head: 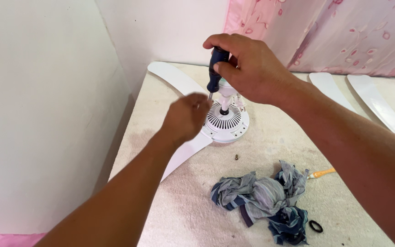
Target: The person assembles a small white fan by attaching blades to the motor housing. They use a screwdriver to tighten screws and a cloth to wipe the blades before installation. The person installs two blades and secures them with screws.
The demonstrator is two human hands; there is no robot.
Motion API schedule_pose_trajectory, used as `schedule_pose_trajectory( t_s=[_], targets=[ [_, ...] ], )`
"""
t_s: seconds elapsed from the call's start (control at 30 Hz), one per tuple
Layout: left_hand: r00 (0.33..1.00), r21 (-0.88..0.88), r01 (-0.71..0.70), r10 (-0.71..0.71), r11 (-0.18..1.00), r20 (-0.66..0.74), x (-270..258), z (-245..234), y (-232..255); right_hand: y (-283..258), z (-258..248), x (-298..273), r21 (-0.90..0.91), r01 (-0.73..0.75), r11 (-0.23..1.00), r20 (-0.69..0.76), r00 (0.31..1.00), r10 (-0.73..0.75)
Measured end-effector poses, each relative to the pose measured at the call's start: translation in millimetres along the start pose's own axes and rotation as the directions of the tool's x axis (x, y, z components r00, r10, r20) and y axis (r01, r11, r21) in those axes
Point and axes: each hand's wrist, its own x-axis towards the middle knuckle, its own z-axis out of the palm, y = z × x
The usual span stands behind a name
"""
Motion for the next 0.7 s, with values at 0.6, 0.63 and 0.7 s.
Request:
schedule_pose_trajectory(
  t_s=[0.6, 0.63, 0.7],
  targets=[
    [0.829, 0.433, 0.299, -0.457, 0.850, 0.323, -18.8, 33.9, -25.2, 2.2, 0.0, 2.4, 0.008, -0.039, 0.999, -0.010, 0.999, 0.039],
    [0.826, 0.436, 0.305, -0.463, 0.847, 0.322, -18.6, 33.6, -24.5, 2.7, 0.3, 3.0, 0.007, -0.024, 1.000, -0.011, 1.000, 0.024],
    [0.814, 0.418, 0.334, -0.483, 0.845, 0.324, -17.3, 31.7, -22.4, 4.4, 1.0, 3.2, 0.004, 0.004, 1.000, -0.013, 1.000, -0.004]
  ],
)
